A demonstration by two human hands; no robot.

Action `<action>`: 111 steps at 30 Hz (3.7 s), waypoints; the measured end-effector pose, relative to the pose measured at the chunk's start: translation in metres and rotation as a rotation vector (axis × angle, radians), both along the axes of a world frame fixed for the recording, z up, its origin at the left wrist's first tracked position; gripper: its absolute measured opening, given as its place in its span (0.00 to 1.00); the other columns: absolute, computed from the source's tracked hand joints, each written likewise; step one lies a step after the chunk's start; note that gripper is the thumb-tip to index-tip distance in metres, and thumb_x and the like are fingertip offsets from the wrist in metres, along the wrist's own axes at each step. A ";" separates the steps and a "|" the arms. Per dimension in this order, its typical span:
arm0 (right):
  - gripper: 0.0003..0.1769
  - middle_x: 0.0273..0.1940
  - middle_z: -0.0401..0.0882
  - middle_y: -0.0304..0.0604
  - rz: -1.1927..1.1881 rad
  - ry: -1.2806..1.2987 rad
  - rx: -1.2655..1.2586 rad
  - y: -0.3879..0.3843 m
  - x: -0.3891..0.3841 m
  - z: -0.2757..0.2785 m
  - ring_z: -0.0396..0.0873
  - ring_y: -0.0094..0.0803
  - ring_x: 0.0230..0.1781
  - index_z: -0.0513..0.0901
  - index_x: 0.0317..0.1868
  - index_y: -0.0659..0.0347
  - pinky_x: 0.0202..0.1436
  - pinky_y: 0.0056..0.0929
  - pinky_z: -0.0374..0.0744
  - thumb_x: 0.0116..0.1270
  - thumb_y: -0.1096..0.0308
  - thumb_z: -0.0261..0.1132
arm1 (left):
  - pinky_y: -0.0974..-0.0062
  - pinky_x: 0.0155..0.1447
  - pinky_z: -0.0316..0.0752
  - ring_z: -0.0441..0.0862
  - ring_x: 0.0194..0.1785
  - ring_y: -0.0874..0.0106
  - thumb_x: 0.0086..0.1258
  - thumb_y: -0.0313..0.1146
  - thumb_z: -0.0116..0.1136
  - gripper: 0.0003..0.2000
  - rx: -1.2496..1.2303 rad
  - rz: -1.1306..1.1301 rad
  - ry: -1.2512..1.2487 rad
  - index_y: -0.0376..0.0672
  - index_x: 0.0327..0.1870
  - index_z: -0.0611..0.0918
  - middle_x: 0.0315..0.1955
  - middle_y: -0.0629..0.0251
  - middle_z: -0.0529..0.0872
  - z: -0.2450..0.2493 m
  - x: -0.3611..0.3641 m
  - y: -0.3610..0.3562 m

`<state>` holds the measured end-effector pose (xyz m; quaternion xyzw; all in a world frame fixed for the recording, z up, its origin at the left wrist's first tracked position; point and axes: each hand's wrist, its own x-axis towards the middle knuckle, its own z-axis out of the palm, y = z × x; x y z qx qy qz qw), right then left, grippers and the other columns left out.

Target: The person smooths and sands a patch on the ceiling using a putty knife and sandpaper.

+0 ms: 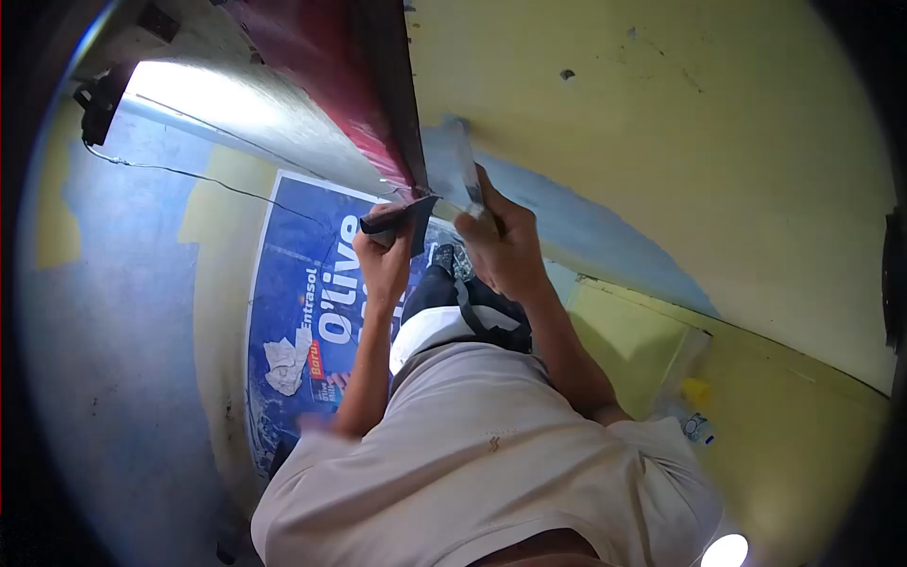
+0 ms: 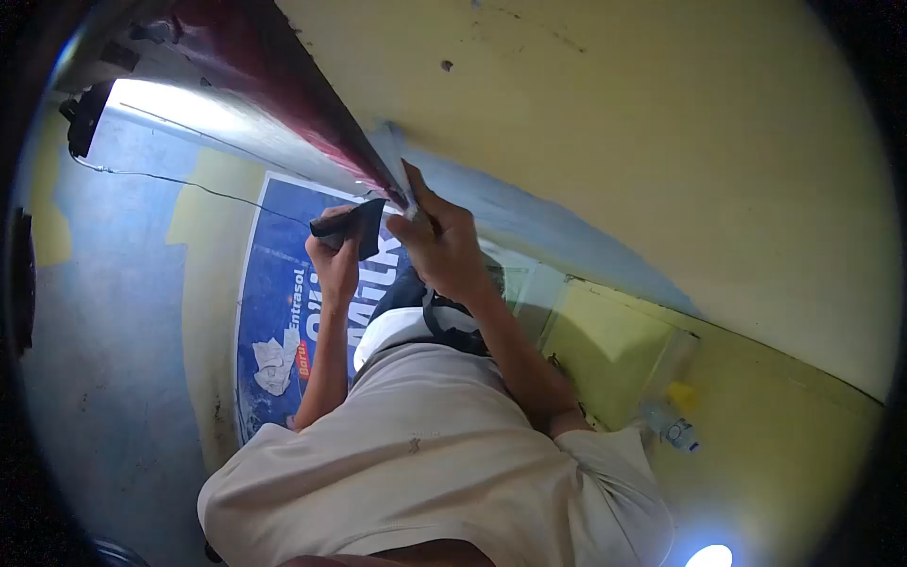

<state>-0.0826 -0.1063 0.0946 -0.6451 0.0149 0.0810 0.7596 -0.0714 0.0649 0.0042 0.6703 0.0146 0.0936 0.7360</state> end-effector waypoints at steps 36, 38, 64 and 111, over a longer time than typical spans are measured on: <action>0.33 0.22 0.68 0.26 0.056 0.002 -0.084 0.014 0.015 0.019 0.62 0.13 0.19 0.67 0.77 0.61 0.22 0.19 0.64 0.74 0.65 0.65 | 0.82 0.45 0.74 0.78 0.40 0.82 0.71 0.22 0.63 0.05 -0.035 -0.028 0.009 0.33 0.45 0.85 0.36 0.70 0.85 -0.001 -0.002 -0.002; 0.34 0.18 0.67 0.27 0.027 -0.003 -0.029 0.003 0.003 0.016 0.61 0.13 0.12 0.64 0.78 0.61 0.15 0.19 0.62 0.77 0.63 0.64 | 0.82 0.45 0.74 0.78 0.40 0.82 0.71 0.22 0.63 0.05 -0.013 -0.008 -0.049 0.33 0.45 0.85 0.36 0.70 0.85 -0.001 0.000 -0.002; 0.34 0.23 0.68 0.28 0.035 0.069 -0.010 0.010 0.012 0.013 0.61 0.12 0.17 0.66 0.77 0.64 0.20 0.19 0.62 0.74 0.66 0.66 | 0.81 0.47 0.74 0.79 0.41 0.81 0.70 0.21 0.63 0.05 -0.008 -0.024 -0.033 0.32 0.44 0.85 0.35 0.69 0.85 0.004 0.003 0.000; 0.35 0.20 0.66 0.28 0.003 0.012 -0.213 -0.003 0.008 0.008 0.62 0.16 0.17 0.67 0.76 0.65 0.22 0.22 0.63 0.73 0.63 0.67 | 0.82 0.46 0.73 0.78 0.40 0.81 0.72 0.22 0.63 0.05 -0.025 -0.036 -0.038 0.32 0.44 0.85 0.36 0.69 0.85 0.004 0.008 -0.007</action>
